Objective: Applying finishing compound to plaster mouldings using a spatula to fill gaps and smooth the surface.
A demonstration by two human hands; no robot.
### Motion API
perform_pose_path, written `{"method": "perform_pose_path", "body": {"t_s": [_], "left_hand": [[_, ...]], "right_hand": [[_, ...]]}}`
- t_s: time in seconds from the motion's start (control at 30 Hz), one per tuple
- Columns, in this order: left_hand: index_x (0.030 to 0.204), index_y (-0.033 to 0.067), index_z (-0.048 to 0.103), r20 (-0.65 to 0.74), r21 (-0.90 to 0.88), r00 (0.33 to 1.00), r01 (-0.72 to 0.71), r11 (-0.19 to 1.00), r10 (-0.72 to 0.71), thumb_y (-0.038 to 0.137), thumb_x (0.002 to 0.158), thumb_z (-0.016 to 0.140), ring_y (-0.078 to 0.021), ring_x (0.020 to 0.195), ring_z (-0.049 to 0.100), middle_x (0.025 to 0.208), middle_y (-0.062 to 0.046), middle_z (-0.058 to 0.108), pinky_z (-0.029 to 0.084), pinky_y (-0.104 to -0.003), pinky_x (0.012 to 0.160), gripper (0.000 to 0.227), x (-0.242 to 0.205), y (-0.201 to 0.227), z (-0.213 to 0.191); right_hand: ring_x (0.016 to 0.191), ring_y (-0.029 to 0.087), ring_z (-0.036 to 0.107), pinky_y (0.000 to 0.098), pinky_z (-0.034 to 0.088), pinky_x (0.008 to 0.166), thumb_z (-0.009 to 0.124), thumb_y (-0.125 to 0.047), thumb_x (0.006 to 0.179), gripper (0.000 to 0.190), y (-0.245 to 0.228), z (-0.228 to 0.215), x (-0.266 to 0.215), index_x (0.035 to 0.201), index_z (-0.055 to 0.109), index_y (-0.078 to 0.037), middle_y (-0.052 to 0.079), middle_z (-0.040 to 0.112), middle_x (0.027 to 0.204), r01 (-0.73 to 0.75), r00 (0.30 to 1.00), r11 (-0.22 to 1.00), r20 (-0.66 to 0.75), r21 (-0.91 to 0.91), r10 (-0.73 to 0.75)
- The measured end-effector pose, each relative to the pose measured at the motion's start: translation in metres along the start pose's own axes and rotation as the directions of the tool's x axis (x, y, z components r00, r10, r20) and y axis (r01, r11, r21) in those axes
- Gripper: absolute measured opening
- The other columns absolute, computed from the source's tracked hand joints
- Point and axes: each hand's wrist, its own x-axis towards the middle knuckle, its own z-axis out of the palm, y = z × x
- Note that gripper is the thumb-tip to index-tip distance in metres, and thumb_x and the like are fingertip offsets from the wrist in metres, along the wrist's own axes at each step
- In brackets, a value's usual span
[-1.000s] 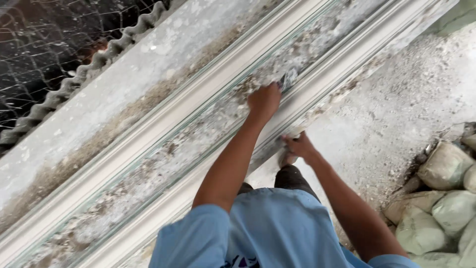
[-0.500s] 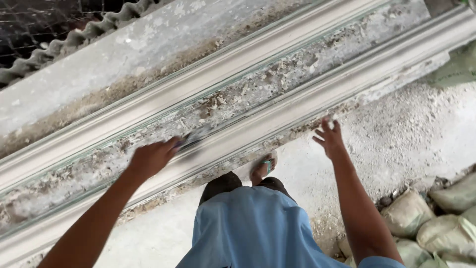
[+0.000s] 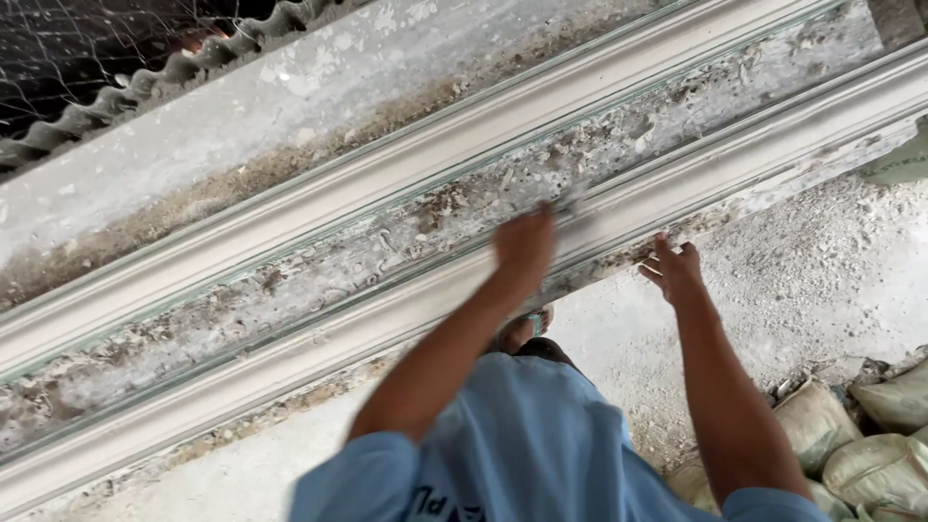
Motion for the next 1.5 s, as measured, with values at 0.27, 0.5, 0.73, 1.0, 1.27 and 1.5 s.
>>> {"method": "perform_pose_path", "body": {"t_s": [0.27,0.5,0.73,1.0,1.27,1.5], "left_hand": [[0.155,0.0102,0.042,0.190,-0.064,0.976,-0.097,0.993,0.107,0.021,0.108,0.045,-0.0218,0.058,0.064,0.100,-0.019,0.077,0.049,-0.038,0.043,0.048,-0.061,-0.084,-0.052],[0.151,0.0329,0.043,0.330,0.100,0.944,-0.017,0.995,-0.017,0.035,0.104,0.049,-0.0326,0.063,0.069,0.110,-0.012,0.070,0.058,-0.047,0.054,0.047,-0.179,-0.215,-0.144],[0.139,0.0284,0.059,0.149,-0.094,0.989,0.004,0.996,0.010,0.035,0.104,0.051,-0.0295,0.065,0.070,0.093,-0.012,0.073,0.059,-0.043,0.055,0.036,-0.115,-0.155,-0.105],[0.132,0.0150,0.061,0.109,-0.246,0.989,-0.073,0.966,0.103,0.025,0.106,0.051,-0.0361,0.074,0.071,0.085,-0.018,0.071,0.054,-0.055,0.062,0.030,0.064,0.055,-0.021],[0.134,0.0181,0.062,0.131,-0.108,0.902,-0.399,0.910,0.411,0.011,0.096,0.055,-0.0325,0.091,0.072,0.113,-0.012,0.072,0.058,-0.050,0.070,0.039,0.074,0.023,-0.052],[0.156,0.0174,0.034,0.460,0.403,0.874,-0.361,0.841,0.155,0.001,0.092,0.057,-0.0293,0.086,0.072,0.157,-0.006,0.043,0.063,-0.038,0.052,0.070,-0.120,-0.142,-0.115]], "right_hand": [[0.114,0.039,0.067,0.0477,0.060,0.087,0.066,-0.038,0.101,0.100,-0.004,0.005,-0.018,0.163,-0.003,-0.004,0.021,0.050,0.145,-0.004,1.000,1.000,-0.012,-0.031,0.004],[0.116,0.037,0.066,0.0463,0.060,0.088,0.069,-0.039,0.099,0.099,-0.001,0.005,-0.015,0.163,0.004,0.000,0.026,0.049,0.149,0.035,0.999,0.998,-0.016,-0.045,-0.035],[0.118,0.038,0.065,0.0428,0.060,0.089,0.071,-0.039,0.098,0.103,-0.010,0.009,-0.025,0.162,0.001,0.002,0.029,0.045,0.149,0.025,0.999,0.995,-0.028,-0.092,-0.027],[0.110,0.040,0.067,0.0479,0.060,0.087,0.075,-0.034,0.091,0.093,-0.004,0.000,-0.006,0.151,0.014,0.001,0.030,0.053,0.134,0.066,0.997,0.997,0.036,-0.050,-0.064],[0.108,0.032,0.066,0.0535,0.061,0.087,0.073,-0.039,0.093,0.091,-0.024,-0.050,0.020,0.154,0.013,-0.008,0.017,0.056,0.131,0.074,0.987,0.987,0.150,-0.139,-0.053],[0.103,0.026,0.059,0.0503,0.060,0.100,0.071,-0.030,0.104,0.057,-0.029,-0.085,0.079,0.139,0.038,-0.001,0.011,0.055,0.118,0.164,0.925,0.985,0.340,0.050,-0.171]]}}
